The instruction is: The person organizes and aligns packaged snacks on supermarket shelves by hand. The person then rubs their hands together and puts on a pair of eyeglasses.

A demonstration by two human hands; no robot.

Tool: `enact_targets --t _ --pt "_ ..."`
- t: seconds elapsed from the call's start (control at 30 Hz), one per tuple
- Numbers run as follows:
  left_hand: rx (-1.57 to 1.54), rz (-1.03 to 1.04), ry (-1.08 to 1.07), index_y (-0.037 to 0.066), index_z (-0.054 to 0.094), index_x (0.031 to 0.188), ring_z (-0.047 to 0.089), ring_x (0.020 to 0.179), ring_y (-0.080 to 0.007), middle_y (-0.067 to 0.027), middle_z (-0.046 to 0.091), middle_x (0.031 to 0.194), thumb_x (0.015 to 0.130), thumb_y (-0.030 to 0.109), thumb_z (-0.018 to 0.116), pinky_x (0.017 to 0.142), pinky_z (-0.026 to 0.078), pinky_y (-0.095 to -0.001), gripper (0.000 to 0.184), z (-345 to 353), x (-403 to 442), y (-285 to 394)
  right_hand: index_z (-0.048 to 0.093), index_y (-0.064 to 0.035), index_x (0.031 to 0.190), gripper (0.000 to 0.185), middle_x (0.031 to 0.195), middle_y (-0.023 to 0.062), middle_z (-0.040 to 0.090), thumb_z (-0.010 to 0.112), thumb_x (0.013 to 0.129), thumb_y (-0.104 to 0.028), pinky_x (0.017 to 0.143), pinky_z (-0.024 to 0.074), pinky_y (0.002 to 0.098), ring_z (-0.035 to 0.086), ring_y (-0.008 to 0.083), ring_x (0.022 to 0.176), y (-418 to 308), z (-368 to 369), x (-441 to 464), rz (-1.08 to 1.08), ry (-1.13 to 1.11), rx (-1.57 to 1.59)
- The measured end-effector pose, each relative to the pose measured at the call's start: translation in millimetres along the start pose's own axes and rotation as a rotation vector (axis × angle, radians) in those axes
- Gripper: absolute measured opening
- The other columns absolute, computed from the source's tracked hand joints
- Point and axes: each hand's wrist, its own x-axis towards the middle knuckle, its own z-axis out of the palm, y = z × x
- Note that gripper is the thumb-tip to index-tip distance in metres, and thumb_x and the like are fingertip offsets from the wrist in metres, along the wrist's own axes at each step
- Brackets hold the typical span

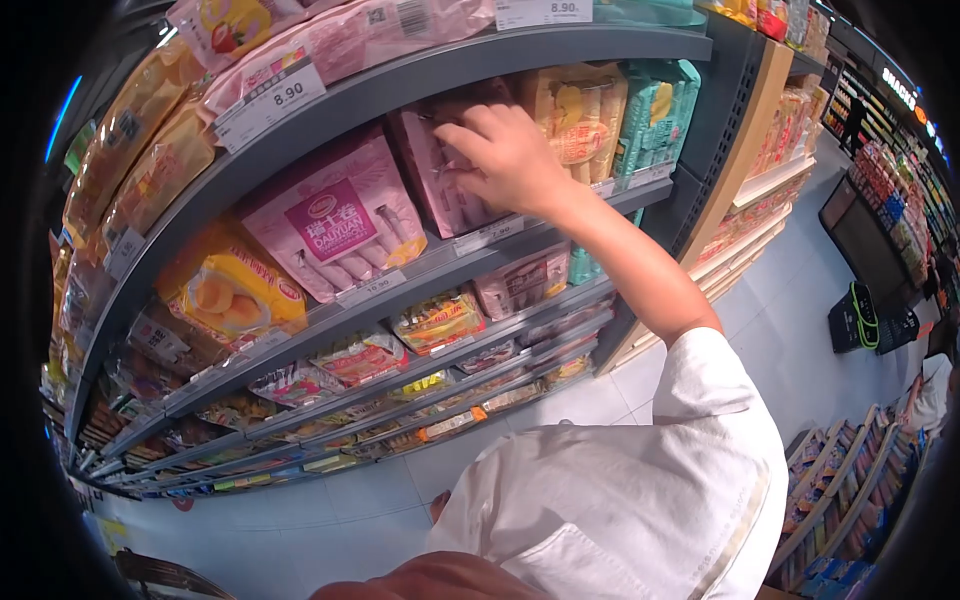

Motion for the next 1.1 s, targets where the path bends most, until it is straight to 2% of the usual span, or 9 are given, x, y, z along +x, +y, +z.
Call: enact_targets --t 0.1,0.17,0.37,0.5,0.6,0.67,0.83,0.93,1.1 --pt "-0.103 -0.106 -0.024 -0.002 0.057 0.120 0.068 0.082 -0.0252 -0.0135 0.069 0.101 0.097 0.027 0.059 0.065 0.054 -0.0361 0.038 -9.7 53.0 -51.3 0.063 -0.0061 0.111 0.053 0.114 0.0136 0.061 0.084 0.063 -0.015 0.088 0.0488 0.0442 0.060 0.0337 0.104 -16.7 -14.5 -5.1 -0.011 0.058 0.075" --pt "0.042 0.021 -0.037 -0.005 0.060 0.118 0.068 0.084 -0.0248 -0.0148 0.071 0.099 0.097 0.027 0.058 0.071 0.054 -0.0357 0.038 -14.6 66.2 -64.3 0.064 -0.0066 0.113 0.050 0.122 0.0131 0.062 0.082 0.067 -0.012 0.098 0.0487 0.0463 0.059 0.0336 0.116 -33.2 -20.7 -17.3 -0.007 0.030 0.146" --pt "0.232 0.173 -0.053 -0.008 0.067 0.105 0.066 0.083 -0.0213 -0.0152 0.072 0.092 0.095 0.025 0.057 0.075 0.052 -0.0351 0.036 -14.6 51.9 -37.3 0.068 -0.0073 0.104 0.026 0.099 0.0046 0.069 0.075 0.080 -0.016 0.073 0.0539 0.0347 0.067 0.0209 0.086 -80.9 -17.4 -71.7 -0.085 -0.125 0.470" --pt "0.489 0.169 -0.098 -0.008 0.069 0.095 0.064 0.080 -0.0186 -0.0133 0.072 0.086 0.095 0.026 0.057 0.072 0.050 -0.0339 0.036 -12.0 38.4 -0.7 0.068 -0.0072 0.104 0.033 0.102 0.0063 0.069 0.078 0.075 -0.016 0.075 0.0546 0.0351 0.067 0.0234 0.090 -52.0 -39.3 -80.6 0.055 -0.037 0.264" --pt "0.224 0.135 -0.147 -0.009 0.067 0.099 0.065 0.082 -0.0203 -0.0142 0.071 0.089 0.095 0.025 0.058 0.072 0.052 -0.0335 0.035 -15.0 58.0 -18.6 0.065 -0.0027 0.112 0.046 0.114 0.0125 0.066 0.081 0.070 -0.015 0.088 0.0535 0.0413 0.064 0.0324 0.103 9.9 -74.7 -65.1 0.147 0.164 -0.007" --pt "0.056 0.089 -0.098 -0.010 0.064 0.106 0.067 0.086 -0.0231 -0.0170 0.070 0.095 0.095 0.024 0.059 0.075 0.054 -0.0342 0.037 -10.4 66.5 -28.9 0.059 -0.0044 0.123 0.064 0.128 0.0129 0.059 0.085 0.066 -0.018 0.099 0.0476 0.0431 0.055 0.0341 0.120 42.1 -90.1 -60.8 0.205 0.128 -0.165" --pt "0.064 0.051 -0.124 -0.011 0.054 0.123 0.068 0.094 -0.0308 -0.0233 0.066 0.109 0.095 0.024 0.062 0.080 0.056 -0.0378 0.045 -4.3 71.2 -20.5 0.056 -0.0069 0.124 0.072 0.112 0.0118 0.059 0.086 0.061 -0.022 0.097 0.0424 0.0436 0.054 0.0313 0.110 75.0 -90.9 -49.3 0.163 -0.143 -0.333" --pt "-0.036 0.011 -0.138 -0.011 0.052 0.126 0.067 0.096 -0.0322 -0.0246 0.065 0.112 0.094 0.024 0.062 0.081 0.056 -0.0385 0.048 6.5 73.7 -19.6 0.057 -0.0043 0.114 0.066 0.104 0.0122 0.055 0.088 0.058 -0.021 0.089 0.0434 0.0429 0.052 0.0330 0.098 79.9 -82.6 -51.5 0.213 -0.237 -0.314" --pt "-0.038 0.017 -0.145 -0.011 0.054 0.125 0.067 0.096 -0.0306 -0.0238 0.066 0.112 0.094 0.024 0.063 0.081 0.055 -0.0378 0.048 15.7 78.4 -25.9 0.059 -0.0045 0.105 0.060 0.096 0.0109 0.054 0.087 0.057 -0.024 0.084 0.0440 0.0422 0.052 0.0316 0.093 78.5 -77.9 -50.9 0.214 -0.153 -0.385"
